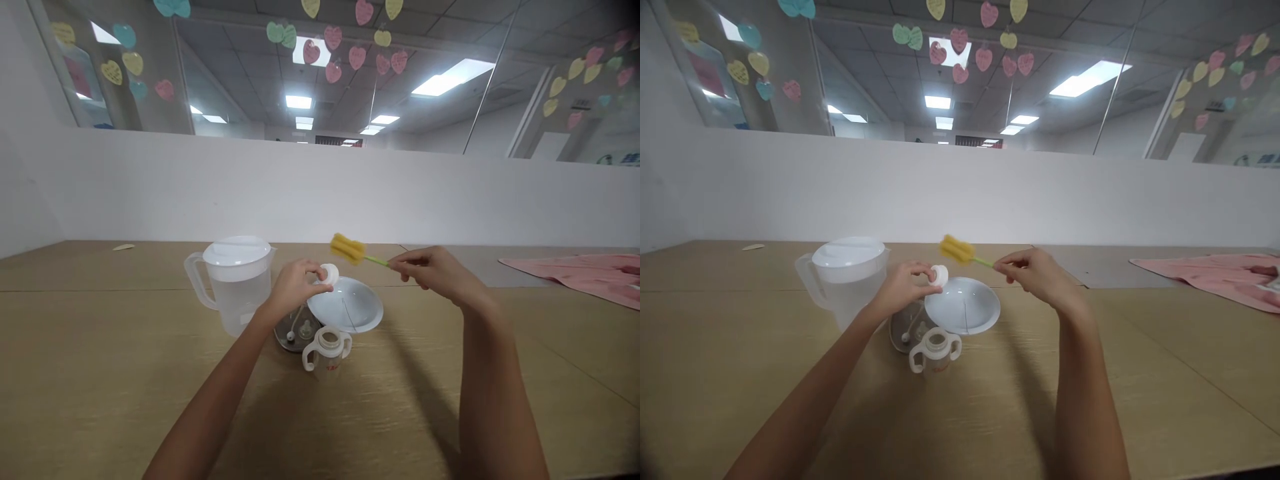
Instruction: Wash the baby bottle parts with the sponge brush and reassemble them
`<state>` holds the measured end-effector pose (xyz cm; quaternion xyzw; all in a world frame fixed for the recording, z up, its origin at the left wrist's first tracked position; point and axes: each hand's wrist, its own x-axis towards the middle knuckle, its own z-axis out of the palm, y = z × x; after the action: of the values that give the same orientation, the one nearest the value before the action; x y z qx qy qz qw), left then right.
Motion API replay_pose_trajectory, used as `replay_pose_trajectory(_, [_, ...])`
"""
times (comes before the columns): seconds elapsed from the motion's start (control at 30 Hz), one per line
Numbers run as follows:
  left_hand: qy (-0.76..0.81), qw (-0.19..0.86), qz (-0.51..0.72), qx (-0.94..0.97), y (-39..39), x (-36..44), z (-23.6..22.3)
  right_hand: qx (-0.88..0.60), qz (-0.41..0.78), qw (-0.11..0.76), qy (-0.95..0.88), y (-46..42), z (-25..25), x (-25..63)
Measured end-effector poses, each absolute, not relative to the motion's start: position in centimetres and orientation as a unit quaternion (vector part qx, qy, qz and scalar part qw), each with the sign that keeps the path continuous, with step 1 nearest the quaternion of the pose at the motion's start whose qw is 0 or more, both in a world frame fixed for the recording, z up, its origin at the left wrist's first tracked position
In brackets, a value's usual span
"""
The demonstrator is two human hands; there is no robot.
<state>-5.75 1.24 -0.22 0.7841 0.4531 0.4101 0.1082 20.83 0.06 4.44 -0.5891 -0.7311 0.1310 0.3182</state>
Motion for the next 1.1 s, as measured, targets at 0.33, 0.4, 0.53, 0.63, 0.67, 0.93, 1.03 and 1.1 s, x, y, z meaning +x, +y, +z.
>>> replay_pose_trajectory(0.33, [0.387, 0.4, 0.544, 0.628, -0.2, -4.8, 1.2, -0.538, 0.185, 0.397, -0.72, -0.1, 4.5, 21.7])
replay_pose_trajectory(0.4, [0.357, 0.472, 0.568, 0.572, -0.3, -4.8, 1.3, -0.503, 0.218, 0.391, -0.739, -0.2, 4.6, 21.5])
replay_pose_trajectory(0.53, [0.283, 0.558, 0.606, 0.491, 0.0, -4.7, 1.1, -0.582, 0.068, 0.395, -0.707, 0.4, 4.2, 21.0])
replay_pose_trajectory(0.63, [0.256, 0.579, 0.62, 0.464, 0.4, -4.7, 0.9, -0.595, 0.037, 0.433, -0.676, 0.7, 4.1, 21.1])
replay_pose_trajectory(0.67, [0.25, 0.587, 0.621, 0.456, 0.6, -4.7, 0.8, -0.575, 0.071, 0.441, -0.686, 0.6, 4.2, 21.3])
replay_pose_trajectory(0.93, [0.205, 0.641, 0.616, 0.409, 1.1, -4.6, 0.6, -0.575, 0.007, 0.457, -0.678, 0.1, 4.4, 20.2])
replay_pose_trajectory(1.03, [0.213, 0.633, 0.62, 0.411, 1.0, -4.6, 0.6, -0.551, 0.04, 0.48, -0.681, 0.2, 4.4, 19.9])
replay_pose_trajectory(1.1, [0.222, 0.622, 0.621, 0.422, 1.1, -4.7, 0.7, -0.509, 0.114, 0.445, -0.728, 0.2, 4.3, 20.2])
